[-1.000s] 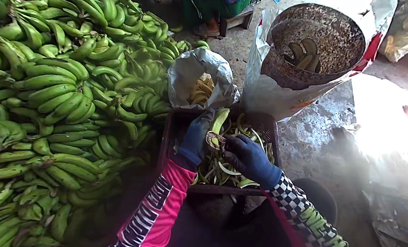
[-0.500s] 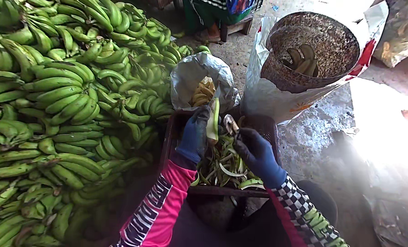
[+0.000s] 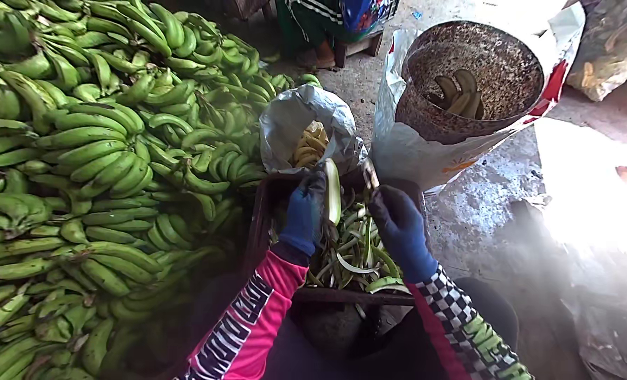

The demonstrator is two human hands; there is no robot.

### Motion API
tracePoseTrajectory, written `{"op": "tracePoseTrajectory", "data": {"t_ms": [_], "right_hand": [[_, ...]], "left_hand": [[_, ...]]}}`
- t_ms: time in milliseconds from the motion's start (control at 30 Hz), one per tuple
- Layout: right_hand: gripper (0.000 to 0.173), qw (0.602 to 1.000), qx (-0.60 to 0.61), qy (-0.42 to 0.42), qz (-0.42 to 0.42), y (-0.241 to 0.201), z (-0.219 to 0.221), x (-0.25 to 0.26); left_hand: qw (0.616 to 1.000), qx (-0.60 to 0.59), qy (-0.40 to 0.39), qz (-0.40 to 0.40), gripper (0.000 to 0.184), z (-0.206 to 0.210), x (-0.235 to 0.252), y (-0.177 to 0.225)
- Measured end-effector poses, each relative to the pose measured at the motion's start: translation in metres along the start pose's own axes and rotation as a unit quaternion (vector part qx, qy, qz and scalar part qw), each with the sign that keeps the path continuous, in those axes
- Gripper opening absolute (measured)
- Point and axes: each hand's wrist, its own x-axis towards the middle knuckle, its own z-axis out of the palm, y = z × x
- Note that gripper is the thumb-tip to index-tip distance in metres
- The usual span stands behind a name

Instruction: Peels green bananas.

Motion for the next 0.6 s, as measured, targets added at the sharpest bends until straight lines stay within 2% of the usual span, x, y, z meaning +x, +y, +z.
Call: {"op": "tracePoseTrajectory", "data": {"t_ms": [67, 167, 233, 333, 433, 500, 600], "right_hand": [[0.051, 0.998, 0.036, -0.049, -0.025, -0.009, 0.017, -0.020], [0.048, 0.993, 0.011, -0.083, -0.077, -0.016, 0.034, -0.035], [0.047, 0.994, -0.019, -0.076, -0.082, -0.011, 0.034, -0.029], [0.044, 0.997, -0.052, -0.041, -0.049, 0.002, 0.019, -0.003], [0.047, 0.996, -0.085, -0.018, -0.024, 0.004, 0.005, 0.012], [0.046, 0.996, -0.086, -0.013, -0.034, 0.002, 0.002, 0.010], [0.045, 0.993, -0.109, -0.001, -0.033, 0.004, -0.005, 0.013]], "left_hand": [[0.997, 0.003, 0.080, 0.015, 0.045, -0.001, 0.001, -0.005], [0.995, -0.030, 0.095, 0.024, 0.045, -0.003, 0.003, -0.010], [0.999, -0.013, 0.043, 0.024, 0.042, -0.006, 0.001, -0.005], [0.994, 0.069, -0.086, 0.009, 0.034, -0.009, 0.003, 0.000], [0.980, -0.001, -0.197, -0.039, 0.039, -0.006, 0.012, -0.001], [0.962, -0.036, -0.266, -0.039, 0.042, -0.008, 0.010, 0.002], [0.950, -0.010, -0.308, -0.046, 0.050, -0.011, 0.007, 0.008]]}}
